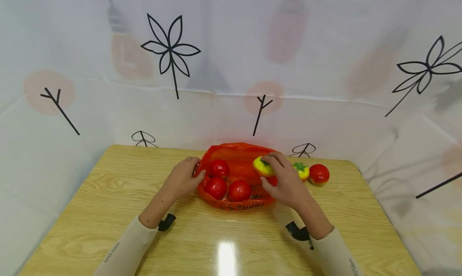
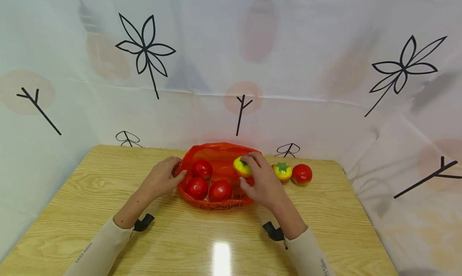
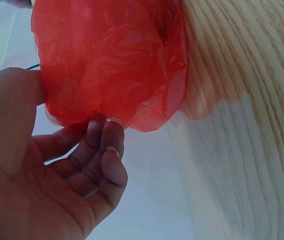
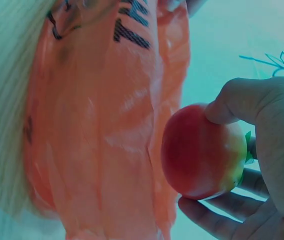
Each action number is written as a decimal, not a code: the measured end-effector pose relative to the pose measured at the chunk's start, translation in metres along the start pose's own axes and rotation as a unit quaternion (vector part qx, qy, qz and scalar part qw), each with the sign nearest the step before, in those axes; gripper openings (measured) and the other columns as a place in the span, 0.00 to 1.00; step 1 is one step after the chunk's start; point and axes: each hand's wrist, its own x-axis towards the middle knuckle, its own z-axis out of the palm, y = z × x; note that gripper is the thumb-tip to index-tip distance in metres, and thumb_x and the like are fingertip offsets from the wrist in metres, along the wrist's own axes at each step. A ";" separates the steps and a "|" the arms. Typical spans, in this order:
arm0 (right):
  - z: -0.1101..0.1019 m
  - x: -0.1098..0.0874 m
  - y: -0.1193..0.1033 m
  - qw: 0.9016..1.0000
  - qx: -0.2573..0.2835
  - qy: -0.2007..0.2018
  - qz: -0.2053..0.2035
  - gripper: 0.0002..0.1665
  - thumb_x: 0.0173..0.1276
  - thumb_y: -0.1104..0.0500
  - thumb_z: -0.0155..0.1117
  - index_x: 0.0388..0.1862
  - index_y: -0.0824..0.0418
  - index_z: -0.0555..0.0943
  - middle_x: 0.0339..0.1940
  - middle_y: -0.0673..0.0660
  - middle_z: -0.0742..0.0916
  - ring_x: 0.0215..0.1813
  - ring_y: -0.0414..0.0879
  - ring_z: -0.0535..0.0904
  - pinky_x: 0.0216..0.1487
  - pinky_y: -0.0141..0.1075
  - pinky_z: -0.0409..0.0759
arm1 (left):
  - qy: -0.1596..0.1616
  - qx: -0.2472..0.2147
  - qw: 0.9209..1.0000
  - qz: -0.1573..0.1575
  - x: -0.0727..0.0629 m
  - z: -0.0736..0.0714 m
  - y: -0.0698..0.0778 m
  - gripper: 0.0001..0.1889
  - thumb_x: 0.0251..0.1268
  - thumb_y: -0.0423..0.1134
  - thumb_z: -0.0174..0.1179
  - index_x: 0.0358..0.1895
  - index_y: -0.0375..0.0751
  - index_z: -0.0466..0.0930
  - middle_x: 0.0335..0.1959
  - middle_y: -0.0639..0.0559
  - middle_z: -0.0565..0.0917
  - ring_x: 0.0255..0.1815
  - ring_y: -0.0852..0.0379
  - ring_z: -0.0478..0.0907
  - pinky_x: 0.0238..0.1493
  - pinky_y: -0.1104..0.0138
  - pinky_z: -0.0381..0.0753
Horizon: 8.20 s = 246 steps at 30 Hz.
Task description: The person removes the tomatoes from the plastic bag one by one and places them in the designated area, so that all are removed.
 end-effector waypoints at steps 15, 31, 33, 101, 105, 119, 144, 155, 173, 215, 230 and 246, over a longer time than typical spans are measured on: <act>-0.022 -0.002 0.019 0.999 -0.024 0.027 0.029 0.33 0.61 0.66 0.77 0.64 0.66 0.75 0.64 0.62 0.78 0.57 0.60 0.81 0.54 0.55 0.87 | -0.003 0.004 1.000 -0.003 0.000 -0.001 0.000 0.15 0.72 0.42 0.64 0.54 0.36 0.82 0.43 0.47 0.82 0.38 0.52 0.77 0.40 0.61 0.82; -0.038 -0.008 0.037 0.997 -0.036 0.038 0.065 0.33 0.60 0.68 0.75 0.63 0.67 0.74 0.64 0.65 0.77 0.59 0.62 0.78 0.55 0.60 0.86 | -0.003 0.001 1.000 -0.006 0.000 -0.001 -0.001 0.15 0.71 0.41 0.64 0.54 0.36 0.82 0.42 0.48 0.82 0.37 0.53 0.76 0.39 0.62 0.81; -0.040 -0.008 0.039 0.996 -0.040 0.041 0.068 0.33 0.60 0.68 0.75 0.63 0.67 0.74 0.64 0.65 0.77 0.60 0.63 0.78 0.55 0.61 0.85 | -0.003 0.002 1.000 -0.005 0.000 -0.001 0.000 0.15 0.71 0.41 0.64 0.54 0.36 0.82 0.41 0.48 0.82 0.37 0.53 0.76 0.38 0.62 0.81; -0.098 -0.052 0.111 0.966 -0.078 0.014 0.246 0.37 0.61 0.66 0.69 0.71 0.69 0.73 0.65 0.79 0.69 0.59 0.75 0.67 0.50 0.68 0.77 | -0.012 0.006 1.000 0.002 0.001 0.000 0.000 0.15 0.71 0.42 0.65 0.53 0.35 0.82 0.41 0.48 0.82 0.37 0.52 0.77 0.40 0.60 0.83; -0.099 -0.055 0.115 0.963 -0.078 0.013 0.256 0.37 0.60 0.67 0.70 0.70 0.70 0.73 0.65 0.80 0.68 0.59 0.76 0.66 0.50 0.68 0.77 | -0.011 0.005 1.000 0.003 0.001 -0.001 0.000 0.14 0.71 0.41 0.65 0.53 0.36 0.82 0.40 0.48 0.82 0.36 0.52 0.76 0.38 0.61 0.82; -0.097 -0.068 0.136 0.950 -0.083 -0.010 0.302 0.39 0.59 0.66 0.73 0.69 0.72 0.69 0.64 0.83 0.65 0.58 0.79 0.64 0.54 0.73 0.76 | -0.014 0.004 1.000 0.002 0.001 0.000 0.000 0.15 0.71 0.41 0.65 0.53 0.36 0.82 0.41 0.48 0.82 0.37 0.52 0.77 0.39 0.61 0.82; -0.088 -0.089 0.165 0.939 -0.078 -0.029 0.333 0.39 0.62 0.65 0.73 0.70 0.73 0.68 0.63 0.84 0.63 0.56 0.78 0.65 0.54 0.71 0.74 | -0.018 0.008 1.000 -0.005 0.000 0.001 0.001 0.15 0.71 0.42 0.64 0.53 0.35 0.82 0.42 0.47 0.83 0.38 0.51 0.78 0.40 0.59 0.83; -0.083 -0.092 0.172 0.941 -0.078 -0.040 0.326 0.40 0.60 0.65 0.72 0.69 0.73 0.69 0.62 0.85 0.65 0.55 0.79 0.66 0.57 0.74 0.72 | -0.017 0.006 1.000 -0.006 -0.001 0.001 0.001 0.17 0.72 0.42 0.64 0.55 0.35 0.82 0.46 0.45 0.84 0.42 0.49 0.81 0.44 0.56 0.86; -0.081 -0.094 0.172 0.939 -0.077 -0.035 0.332 0.40 0.63 0.65 0.72 0.71 0.73 0.67 0.63 0.85 0.63 0.55 0.80 0.66 0.58 0.75 0.72 | -0.011 0.008 1.000 -0.002 -0.001 0.002 0.000 0.15 0.71 0.42 0.65 0.53 0.36 0.82 0.41 0.48 0.83 0.38 0.52 0.78 0.40 0.59 0.83; -0.105 -0.060 0.120 0.969 -0.101 0.031 0.223 0.36 0.66 0.64 0.71 0.70 0.73 0.71 0.65 0.81 0.70 0.65 0.79 0.65 0.59 0.76 0.68 | -0.015 0.009 1.000 -0.004 -0.002 0.001 0.000 0.15 0.72 0.42 0.64 0.54 0.36 0.82 0.44 0.46 0.83 0.39 0.51 0.79 0.42 0.58 0.84; -0.101 -0.040 0.085 0.983 -0.088 0.048 0.154 0.33 0.66 0.66 0.73 0.68 0.72 0.74 0.65 0.78 0.72 0.64 0.77 0.66 0.60 0.74 0.67 | -0.016 0.007 1.000 -0.004 -0.001 0.000 0.001 0.16 0.71 0.42 0.64 0.55 0.35 0.82 0.44 0.47 0.83 0.39 0.51 0.79 0.42 0.59 0.84; -0.082 -0.022 0.054 0.988 -0.085 0.030 0.124 0.33 0.64 0.67 0.75 0.67 0.70 0.75 0.65 0.73 0.74 0.67 0.72 0.68 0.63 0.72 0.72 | -0.017 0.007 1.000 -0.010 -0.001 -0.001 0.001 0.15 0.72 0.42 0.64 0.54 0.36 0.82 0.43 0.47 0.83 0.39 0.51 0.78 0.41 0.59 0.84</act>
